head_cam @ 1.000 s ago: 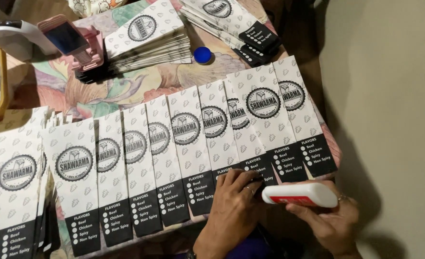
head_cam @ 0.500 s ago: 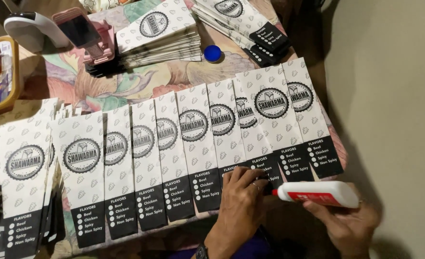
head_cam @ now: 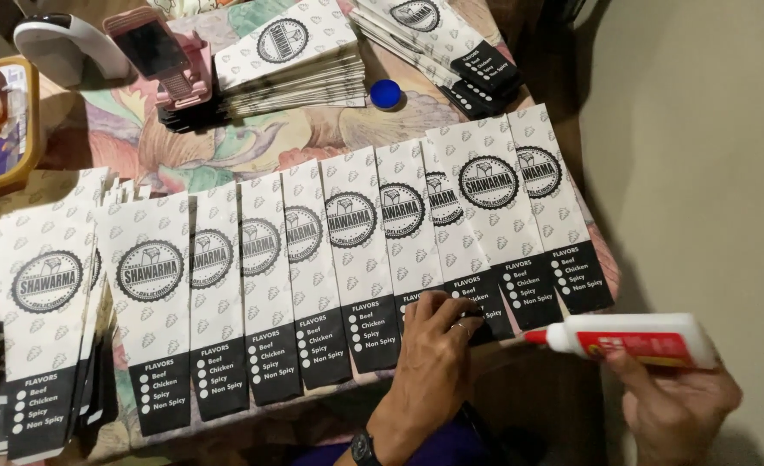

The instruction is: Applying glue to the edges of paper food sleeves and folding them to complete the assembly.

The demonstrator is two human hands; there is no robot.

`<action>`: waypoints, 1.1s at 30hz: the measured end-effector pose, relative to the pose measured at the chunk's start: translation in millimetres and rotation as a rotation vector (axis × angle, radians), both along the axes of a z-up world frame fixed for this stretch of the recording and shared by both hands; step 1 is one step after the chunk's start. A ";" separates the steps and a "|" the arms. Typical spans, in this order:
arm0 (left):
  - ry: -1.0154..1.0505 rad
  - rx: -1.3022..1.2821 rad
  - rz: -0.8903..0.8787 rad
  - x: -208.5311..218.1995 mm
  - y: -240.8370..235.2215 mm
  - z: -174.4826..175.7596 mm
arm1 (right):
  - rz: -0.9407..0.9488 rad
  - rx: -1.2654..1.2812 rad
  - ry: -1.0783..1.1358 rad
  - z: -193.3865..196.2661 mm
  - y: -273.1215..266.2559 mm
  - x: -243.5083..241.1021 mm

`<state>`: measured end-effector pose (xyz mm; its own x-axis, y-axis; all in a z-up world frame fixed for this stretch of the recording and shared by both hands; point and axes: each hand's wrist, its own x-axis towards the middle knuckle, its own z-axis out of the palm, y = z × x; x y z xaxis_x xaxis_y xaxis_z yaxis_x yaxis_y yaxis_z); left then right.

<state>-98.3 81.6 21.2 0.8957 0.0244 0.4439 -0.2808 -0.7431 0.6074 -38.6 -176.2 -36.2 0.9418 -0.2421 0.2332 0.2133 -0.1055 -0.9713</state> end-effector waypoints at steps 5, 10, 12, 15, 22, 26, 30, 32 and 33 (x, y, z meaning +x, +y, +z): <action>-0.108 -0.009 0.011 10.3 -9.0 9.4 | -0.049 0.016 -0.121 -5.8 -22.8 11.2; -0.031 0.160 -0.124 25.6 -23.0 -13.9 | -0.081 0.077 -0.096 1.5 -6.0 14.6; -0.033 0.176 -0.128 28.5 -26.6 -22.2 | -0.070 0.027 -0.088 -6.0 -7.1 15.7; -0.032 0.191 -0.128 29.2 -29.9 -26.6 | -0.029 -0.023 -0.044 0.7 3.8 12.2; -0.041 0.177 -0.116 31.7 -30.5 -31.5 | 0.029 0.006 0.013 13.6 21.5 8.9; -0.040 0.185 -0.109 30.4 -28.5 -28.5 | -0.036 0.018 0.001 -14.6 -11.6 21.9; -0.015 0.114 -0.165 18.3 -11.6 0.7 | -0.078 0.141 -0.128 -23.1 -32.3 29.7; -0.046 0.064 -0.154 8.0 2.9 9.0 | -0.109 0.177 -0.123 -18.0 -31.2 26.1; -0.013 0.124 -0.037 1.5 11.2 8.6 | -0.094 0.199 -0.147 -16.5 -29.4 24.0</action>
